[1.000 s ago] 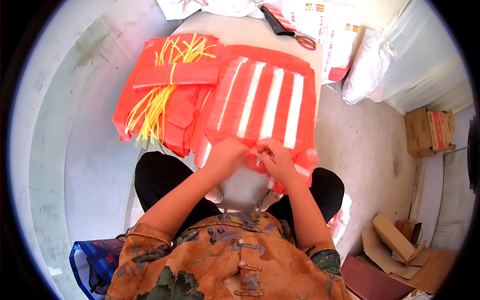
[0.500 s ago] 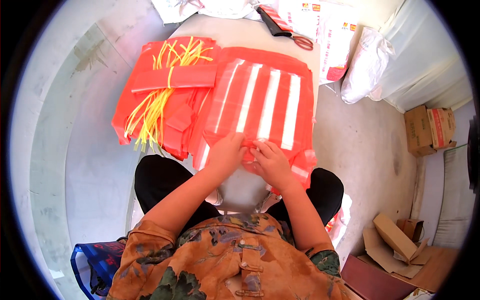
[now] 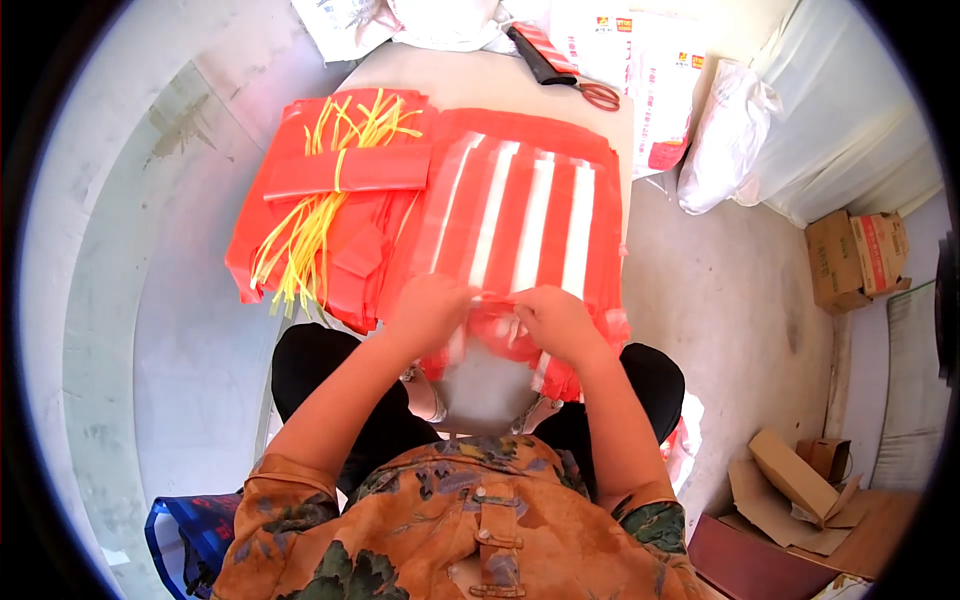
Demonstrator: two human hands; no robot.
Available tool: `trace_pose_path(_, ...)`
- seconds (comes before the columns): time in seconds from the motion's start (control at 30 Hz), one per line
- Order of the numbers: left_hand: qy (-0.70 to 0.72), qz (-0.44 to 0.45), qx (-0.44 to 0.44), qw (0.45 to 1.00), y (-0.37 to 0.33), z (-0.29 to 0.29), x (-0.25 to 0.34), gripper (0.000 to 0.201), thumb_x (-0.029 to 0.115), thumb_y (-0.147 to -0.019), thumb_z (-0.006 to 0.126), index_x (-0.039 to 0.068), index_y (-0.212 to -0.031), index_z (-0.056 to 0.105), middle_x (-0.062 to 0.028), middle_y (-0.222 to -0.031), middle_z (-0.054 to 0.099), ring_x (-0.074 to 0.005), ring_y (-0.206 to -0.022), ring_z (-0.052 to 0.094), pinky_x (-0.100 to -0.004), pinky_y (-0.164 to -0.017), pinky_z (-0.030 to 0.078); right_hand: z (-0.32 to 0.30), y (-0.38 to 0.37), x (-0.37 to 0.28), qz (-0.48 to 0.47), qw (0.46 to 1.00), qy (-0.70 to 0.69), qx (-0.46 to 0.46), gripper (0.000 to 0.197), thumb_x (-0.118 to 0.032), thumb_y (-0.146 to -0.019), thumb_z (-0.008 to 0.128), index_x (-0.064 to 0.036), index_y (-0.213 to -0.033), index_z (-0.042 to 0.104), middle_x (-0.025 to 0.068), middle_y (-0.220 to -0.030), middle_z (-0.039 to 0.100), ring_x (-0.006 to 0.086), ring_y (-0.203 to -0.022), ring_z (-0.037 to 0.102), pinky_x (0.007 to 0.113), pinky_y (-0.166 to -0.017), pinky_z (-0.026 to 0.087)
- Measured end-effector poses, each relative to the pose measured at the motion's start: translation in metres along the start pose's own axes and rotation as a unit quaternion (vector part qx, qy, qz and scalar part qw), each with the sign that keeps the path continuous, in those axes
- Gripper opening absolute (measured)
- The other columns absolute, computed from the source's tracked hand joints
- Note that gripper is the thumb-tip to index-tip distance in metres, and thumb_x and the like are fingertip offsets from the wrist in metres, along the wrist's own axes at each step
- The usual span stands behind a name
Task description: The person bundles plastic bags by folding and rolling stacks of plastic bags, tying each bundle with a plastic ribbon, and placing the tied bundles into a sack.
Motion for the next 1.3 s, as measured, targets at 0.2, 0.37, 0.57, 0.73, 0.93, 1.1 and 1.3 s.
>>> trace_pose_path(0.2, 0.109, -0.167, -0.059, 0.978, -0.025, -0.029, -0.026, 0.031, 0.026, -0.083, 0.068, 0.005, -0.106, 0.068, -0.0163, -0.089, 0.069, -0.034, -0.087, 0.067, -0.0439, -0.076, 0.052, -0.001, -0.034, 0.056, 0.157, 0.965, -0.171, -0.121, 0.03, -0.027, -0.093, 0.053, -0.0024, -0.099, 0.068, 0.0187, -0.094, 0.068, 0.0378, -0.089, 0.064, 0.042, -0.082, 0.05)
trace_pose_path(0.37, 0.201, -0.213, -0.003, 0.956, -0.028, -0.018, -0.055, 0.03, 0.026, -0.082, 0.07, 0.002, -0.1, 0.068, -0.0186, -0.091, 0.069, -0.0355, -0.089, 0.066, -0.0428, -0.078, 0.052, -0.002, -0.051, 0.062, 0.224, 0.946, -0.13, -0.194, 0.033, -0.029, -0.093, 0.053, -0.0009, -0.097, 0.069, 0.0203, -0.097, 0.069, 0.0368, -0.092, 0.064, 0.042, -0.084, 0.05)
trace_pose_path(0.57, 0.122, -0.261, -0.033, 0.957, -0.029, -0.009, -0.058, 0.028, 0.024, -0.086, 0.069, 0.002, -0.102, 0.067, -0.0164, -0.092, 0.07, -0.0317, -0.089, 0.068, -0.0397, -0.078, 0.052, -0.009, -0.012, 0.07, 0.207, 0.951, -0.23, 0.007, 0.036, -0.022, -0.089, 0.063, -0.0006, -0.118, 0.064, 0.0165, -0.1, 0.07, 0.0284, -0.091, 0.067, 0.039, -0.081, 0.051)
trace_pose_path(0.73, 0.108, -0.264, 0.002, 0.959, -0.037, -0.017, -0.049, 0.023, 0.024, -0.089, 0.063, 0.003, -0.096, 0.063, -0.0198, -0.089, 0.068, -0.0383, -0.087, 0.065, -0.0452, -0.075, 0.051, -0.009, 0.03, 0.102, 0.261, 0.92, -0.289, 0.046, 0.04, -0.012, -0.09, 0.064, -0.0002, -0.127, 0.054, 0.0021, -0.084, 0.06, 0.0113, -0.076, 0.055, 0.028, -0.068, 0.046)
trace_pose_path(0.93, 0.087, -0.241, 0.031, 0.966, -0.041, -0.013, -0.049, 0.026, 0.028, -0.09, 0.064, 0.003, -0.097, 0.062, -0.0194, -0.086, 0.067, -0.0384, -0.085, 0.065, -0.0458, -0.072, 0.05, 0.003, 0.037, 0.108, 0.289, 0.908, -0.273, 0.133, 0.024, -0.009, -0.091, 0.061, -0.0027, -0.114, 0.058, 0.0036, -0.081, 0.06, 0.0133, -0.072, 0.056, 0.029, -0.066, 0.046)
trace_pose_path(1.1, 0.033, -0.261, 0.041, 0.964, -0.037, -0.009, -0.052, 0.026, 0.029, -0.091, 0.064, 0.003, -0.094, 0.061, -0.0178, -0.085, 0.065, -0.0373, -0.084, 0.064, -0.0462, -0.072, 0.05, -0.002, 0.03, 0.081, 0.295, 0.943, -0.029, 0.15, 0.015, -0.009, -0.089, 0.062, -0.0063, -0.104, 0.062, 0.0095, -0.085, 0.064, 0.0269, -0.075, 0.062, 0.037, -0.069, 0.051)
trace_pose_path(1.3, -0.051, -0.145, 0.171, 0.973, -0.01, -0.021, -0.052, 0.018, 0.022, -0.087, 0.065, 0.005, -0.091, 0.061, -0.0161, -0.088, 0.061, -0.0362, -0.09, 0.061, -0.0448, -0.075, 0.049, -0.023, 0.038, 0.05, 0.092, 0.953, 0.112, 0.266, 0.018, -0.016, -0.086, 0.067, -0.0069, -0.101, 0.064, 0.0122, -0.099, 0.067, 0.034, -0.088, 0.064, 0.043, -0.077, 0.052)
Point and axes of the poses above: each hand's wrist, its own y-axis away from the middle knuckle, its own z-axis out of the palm, x = y × z, the point moved 3 cm from there along -y, towards the middle knuckle
